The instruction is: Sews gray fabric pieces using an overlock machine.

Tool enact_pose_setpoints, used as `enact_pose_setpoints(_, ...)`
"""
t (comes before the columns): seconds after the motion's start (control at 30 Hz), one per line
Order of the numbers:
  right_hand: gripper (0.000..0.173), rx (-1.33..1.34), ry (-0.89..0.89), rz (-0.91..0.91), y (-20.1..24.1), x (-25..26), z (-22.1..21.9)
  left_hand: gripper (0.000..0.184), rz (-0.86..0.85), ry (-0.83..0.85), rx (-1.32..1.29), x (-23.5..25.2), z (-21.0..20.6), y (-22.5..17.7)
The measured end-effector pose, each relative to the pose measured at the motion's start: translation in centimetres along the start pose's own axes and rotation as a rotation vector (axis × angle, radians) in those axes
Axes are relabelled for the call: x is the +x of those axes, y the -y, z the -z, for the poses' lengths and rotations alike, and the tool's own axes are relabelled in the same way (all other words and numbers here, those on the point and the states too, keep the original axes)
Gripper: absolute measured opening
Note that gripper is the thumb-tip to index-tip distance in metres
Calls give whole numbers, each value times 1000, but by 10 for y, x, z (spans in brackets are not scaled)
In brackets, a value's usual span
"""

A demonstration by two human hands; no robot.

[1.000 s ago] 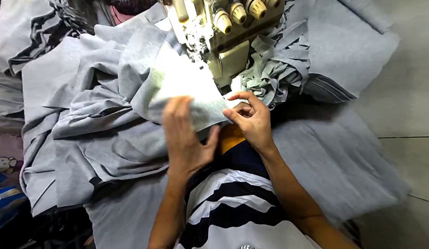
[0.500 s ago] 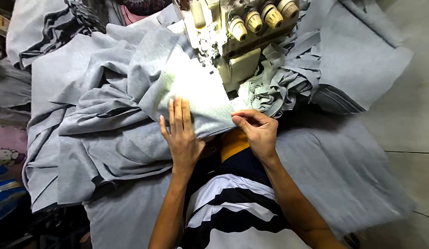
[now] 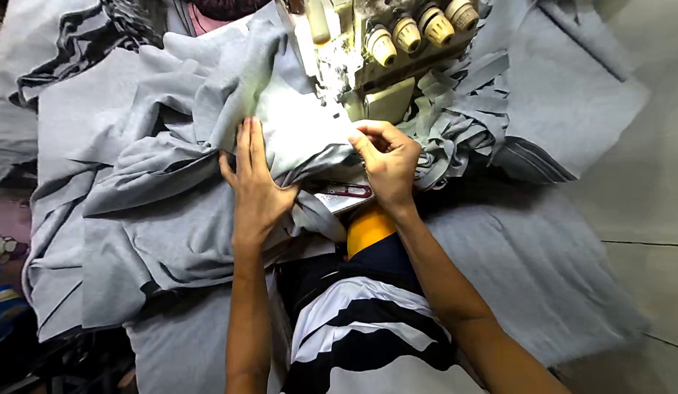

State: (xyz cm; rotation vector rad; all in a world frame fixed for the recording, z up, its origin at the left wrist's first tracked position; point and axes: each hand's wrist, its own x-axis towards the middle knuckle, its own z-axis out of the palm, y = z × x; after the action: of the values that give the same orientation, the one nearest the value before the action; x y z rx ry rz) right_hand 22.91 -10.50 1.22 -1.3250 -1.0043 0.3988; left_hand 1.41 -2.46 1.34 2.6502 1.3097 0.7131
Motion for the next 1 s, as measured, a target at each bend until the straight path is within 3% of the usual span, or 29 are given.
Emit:
enact_pose_setpoints(0.27,17,44,51,-96,-8,-3,8,138,60,355,-191,65,18,46)
enact_pose_setpoints(0.37,18,46,43,-110,-26,-18,18,124,33,409,-364,82,25,70)
enact_pose_setpoints(0.47,16,-23,39,-60,-42,-23,21,88,168,272,-435,100,31,68)
enact_pose_setpoints(0.57,14,-92,71,10,-50,-23,20,90,426,156,-134,135,27,50)
enact_pose_setpoints(0.6,15,-113,90,27,-51,-22,21,90,436,168,-91,146,26,50)
enact_pose_setpoints(0.7,17,-162,148,43,-53,-20,24,58,318,206,-175,172,20,75)
enact_pose_setpoints(0.77,19,-182,178,46,-53,-19,25,46,313,118,-255,173,22,94)
enact_pose_setpoints(0.87,26,-304,289,93,-46,-21,25,43,412,-64,-310,148,43,108)
enact_pose_setpoints(1.0,41,-530,472,211,-37,-34,18,35,354,-169,-427,102,65,116)
